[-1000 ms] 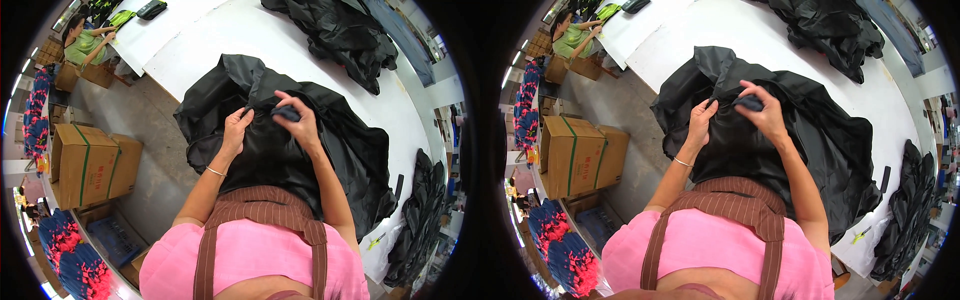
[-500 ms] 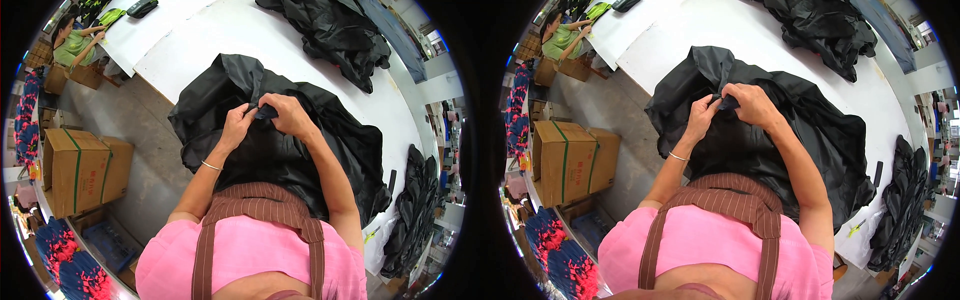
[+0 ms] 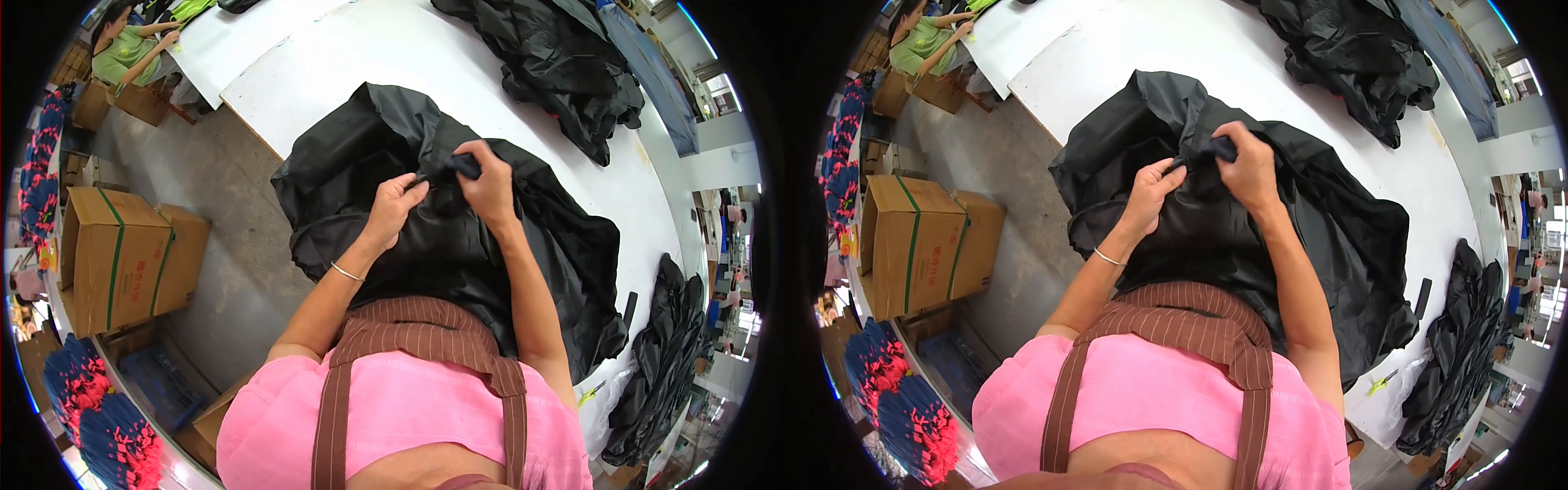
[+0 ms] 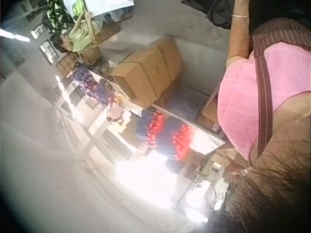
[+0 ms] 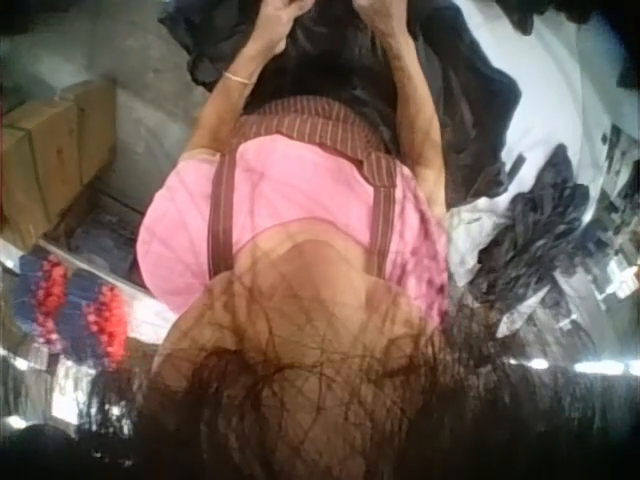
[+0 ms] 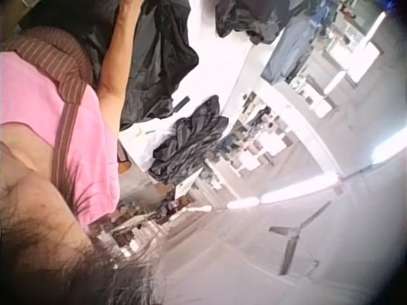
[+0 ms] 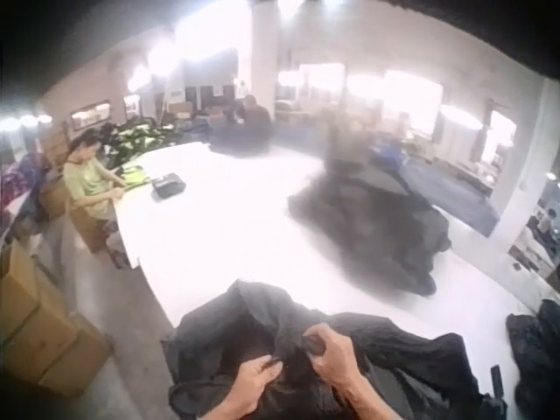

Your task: Inspecting and folding black waterproof garments on a factory work table.

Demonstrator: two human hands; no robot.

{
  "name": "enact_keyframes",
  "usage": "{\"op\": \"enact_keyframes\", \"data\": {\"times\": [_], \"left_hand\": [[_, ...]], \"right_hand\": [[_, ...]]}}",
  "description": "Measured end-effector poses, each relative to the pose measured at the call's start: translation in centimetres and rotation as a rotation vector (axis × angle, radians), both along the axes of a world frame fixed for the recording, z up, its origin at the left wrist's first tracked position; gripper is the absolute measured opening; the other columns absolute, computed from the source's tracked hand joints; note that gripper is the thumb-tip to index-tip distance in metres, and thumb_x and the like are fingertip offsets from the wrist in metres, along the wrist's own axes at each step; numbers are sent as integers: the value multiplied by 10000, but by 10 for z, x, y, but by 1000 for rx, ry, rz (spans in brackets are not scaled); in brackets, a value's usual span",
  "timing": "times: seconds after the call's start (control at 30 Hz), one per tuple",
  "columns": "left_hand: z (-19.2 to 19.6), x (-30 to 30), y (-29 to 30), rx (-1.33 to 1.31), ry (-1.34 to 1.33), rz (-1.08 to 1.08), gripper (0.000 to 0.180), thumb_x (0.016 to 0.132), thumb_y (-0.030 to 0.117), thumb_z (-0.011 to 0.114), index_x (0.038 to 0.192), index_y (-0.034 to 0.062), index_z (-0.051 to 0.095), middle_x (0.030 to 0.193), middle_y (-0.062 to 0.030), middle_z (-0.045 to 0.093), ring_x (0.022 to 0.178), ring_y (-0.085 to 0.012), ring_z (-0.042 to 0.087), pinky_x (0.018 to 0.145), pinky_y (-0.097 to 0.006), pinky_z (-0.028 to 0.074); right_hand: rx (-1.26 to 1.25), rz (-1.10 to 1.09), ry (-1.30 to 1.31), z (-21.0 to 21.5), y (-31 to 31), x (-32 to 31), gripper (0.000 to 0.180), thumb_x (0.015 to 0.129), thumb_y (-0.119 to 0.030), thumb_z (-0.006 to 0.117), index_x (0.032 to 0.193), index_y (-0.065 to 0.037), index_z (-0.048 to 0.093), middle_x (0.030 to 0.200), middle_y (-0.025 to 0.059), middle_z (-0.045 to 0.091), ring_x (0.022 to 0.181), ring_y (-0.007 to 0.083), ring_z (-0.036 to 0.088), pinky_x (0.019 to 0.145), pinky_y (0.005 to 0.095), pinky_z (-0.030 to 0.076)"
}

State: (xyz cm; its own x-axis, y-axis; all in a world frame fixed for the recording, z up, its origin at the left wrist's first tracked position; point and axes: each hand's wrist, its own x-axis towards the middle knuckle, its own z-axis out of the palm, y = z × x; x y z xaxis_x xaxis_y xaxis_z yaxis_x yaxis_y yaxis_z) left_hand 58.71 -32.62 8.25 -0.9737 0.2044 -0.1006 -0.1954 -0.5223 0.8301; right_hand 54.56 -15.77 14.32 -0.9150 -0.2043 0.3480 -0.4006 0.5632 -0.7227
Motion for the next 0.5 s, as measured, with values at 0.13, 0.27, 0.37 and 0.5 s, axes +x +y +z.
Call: {"op": "enact_keyframes", "data": {"times": [0.13,0.27,0.37,0.5], "left_hand": [[12,5,1,-71,31,0,169,927,110,569,1030,-14,618,866,48,584,741,-8,471,639,-182,383],[21,-13,-12,-75,-308,-130,337,902,376,597,908,40,615,795,22,577,695,-33,481,620,-201,376],[10,-33,-13,-194,-310,-201,362,875,426,605,779,77,581,717,6,570,621,-56,485,560,-196,364],[4,-31,3,-200,-250,-166,250,886,261,618,730,72,569,665,-4,573,563,-60,485,545,-194,388]], "right_hand": [[-237,48,-121,-6,10,-2,183,764,-36,696,918,-30,599,798,88,650,761,150,644,696,268,486],[-208,85,-304,-27,5,17,195,763,-60,709,916,-27,592,777,46,620,737,104,587,698,251,474],[-224,80,-323,-30,2,26,187,774,-65,703,921,-30,593,778,37,614,747,94,580,699,247,472],[-354,57,-477,-31,19,26,156,788,-47,688,919,-34,606,835,8,628,785,78,567,723,220,458]]}}
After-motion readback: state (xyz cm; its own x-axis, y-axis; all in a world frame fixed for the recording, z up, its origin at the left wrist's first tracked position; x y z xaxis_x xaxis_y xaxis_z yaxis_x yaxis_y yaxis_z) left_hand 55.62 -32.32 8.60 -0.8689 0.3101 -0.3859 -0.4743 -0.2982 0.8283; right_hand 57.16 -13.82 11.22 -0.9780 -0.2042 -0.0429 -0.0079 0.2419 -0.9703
